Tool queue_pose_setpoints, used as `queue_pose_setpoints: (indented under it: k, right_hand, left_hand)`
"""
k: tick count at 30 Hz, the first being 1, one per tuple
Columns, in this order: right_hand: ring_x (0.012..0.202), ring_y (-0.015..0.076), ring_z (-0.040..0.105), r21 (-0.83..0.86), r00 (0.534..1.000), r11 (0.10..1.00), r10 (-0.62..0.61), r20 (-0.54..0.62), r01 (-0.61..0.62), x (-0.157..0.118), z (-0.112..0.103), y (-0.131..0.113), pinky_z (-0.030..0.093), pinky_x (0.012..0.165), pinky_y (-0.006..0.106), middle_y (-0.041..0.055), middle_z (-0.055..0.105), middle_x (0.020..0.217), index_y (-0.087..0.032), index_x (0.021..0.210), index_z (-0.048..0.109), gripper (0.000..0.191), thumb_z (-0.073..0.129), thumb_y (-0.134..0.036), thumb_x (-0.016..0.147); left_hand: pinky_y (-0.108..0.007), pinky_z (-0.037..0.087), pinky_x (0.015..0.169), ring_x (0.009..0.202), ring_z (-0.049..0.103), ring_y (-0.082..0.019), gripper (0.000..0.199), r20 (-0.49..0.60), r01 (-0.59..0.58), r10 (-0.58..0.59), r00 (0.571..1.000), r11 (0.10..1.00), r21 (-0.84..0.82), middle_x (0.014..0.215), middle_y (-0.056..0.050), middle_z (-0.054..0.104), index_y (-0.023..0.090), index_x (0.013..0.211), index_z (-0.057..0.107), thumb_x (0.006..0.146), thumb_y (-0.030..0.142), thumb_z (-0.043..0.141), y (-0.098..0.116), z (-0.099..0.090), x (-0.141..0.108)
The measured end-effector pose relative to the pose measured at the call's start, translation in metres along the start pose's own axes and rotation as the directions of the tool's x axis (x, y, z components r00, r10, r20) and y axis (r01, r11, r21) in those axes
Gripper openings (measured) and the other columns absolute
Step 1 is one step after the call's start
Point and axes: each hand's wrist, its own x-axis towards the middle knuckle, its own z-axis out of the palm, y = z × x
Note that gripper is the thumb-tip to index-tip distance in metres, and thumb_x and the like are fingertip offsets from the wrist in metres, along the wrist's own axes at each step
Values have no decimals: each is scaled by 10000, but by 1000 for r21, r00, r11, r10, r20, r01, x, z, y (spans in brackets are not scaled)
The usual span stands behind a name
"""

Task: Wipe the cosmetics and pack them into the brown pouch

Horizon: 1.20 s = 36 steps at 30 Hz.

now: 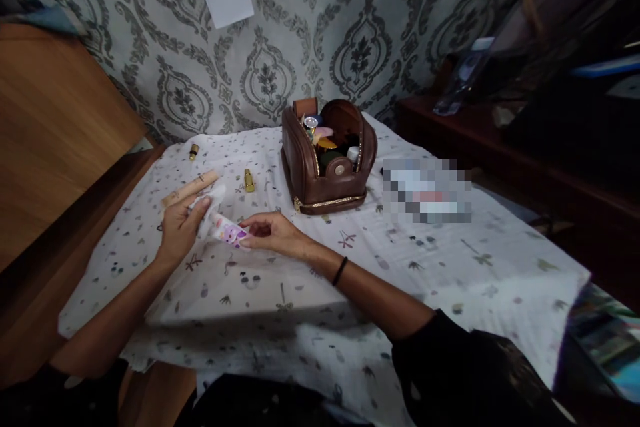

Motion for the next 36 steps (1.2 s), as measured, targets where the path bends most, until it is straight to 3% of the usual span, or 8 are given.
queue_pose_setpoints:
  k: [3,7,9,15,22,26,30,36]
  right_hand:
    - [648,89,581,43,998,998,45,35,-46,0,1,2,430,606,211,-33,649,743,-135,1008,702,539,890,-442,607]
    - [652,95,621,112,994,990,73,75,-82,0,4,1,498,634,223,-24,680,745,-140,905,662,473,888,-437,614]
    - [701,112,657,155,997,985,68,48,-75,0,6,0,546,687,252,-13,696,780,-149,869,640,456,888,-435,617]
    - [715,135,688,195,996,981,8,-89,10,2,8,-3,573,608,244,-18,700,855,-180,921,609,528,924,-354,535]
    - [512,92,601,107,966,990,-61,-251,90,4,3,-8,413,427,186,-12,696,794,-180,893,606,477,900,-344,557]
    - [507,94,543,131,942,978,-115,-316,163,5,3,-8,455,488,223,-34,652,691,-195,835,608,481,922,-366,514]
    - [570,139,579,102,944,981,-129,-303,166,5,5,-6,504,561,275,-19,656,699,-208,840,629,493,925,-423,510]
    - [720,149,573,-95,895,957,-289,-341,273,-9,5,-35,474,683,277,16,650,792,-171,838,666,400,754,-550,743]
  left_hand:
    - [-231,323,543,551,373,-110,397,-103,-18,7,995,995,-100,568,51,421,198,564,477,854,405,651,0,18,4]
    - [-202,331,504,500,397,-82,278,-202,99,-235,951,849,-520,574,72,471,195,674,528,791,396,681,-6,46,10]
    - [-189,367,531,524,451,-79,230,-197,106,-271,942,799,-591,612,67,519,194,713,544,773,371,679,-7,57,8]
    - [-219,437,644,667,538,-125,209,-8,95,-103,995,941,-325,716,29,581,193,790,593,888,376,570,-4,74,-18]
    - [-273,469,804,869,603,-191,263,162,71,-40,986,979,-192,914,-35,677,181,986,663,901,404,551,-5,62,-36]
    - [-263,492,802,853,633,-180,301,234,168,-120,965,966,-198,915,-23,700,209,996,676,876,474,599,-4,59,-42]
    - [-238,500,633,720,646,-162,416,236,346,-282,930,888,-303,804,-12,699,209,1028,676,813,564,649,-8,67,-47]
    - [-280,544,650,825,689,-217,476,147,379,-349,925,846,-375,856,-40,728,256,1142,676,755,533,684,-10,69,-33]
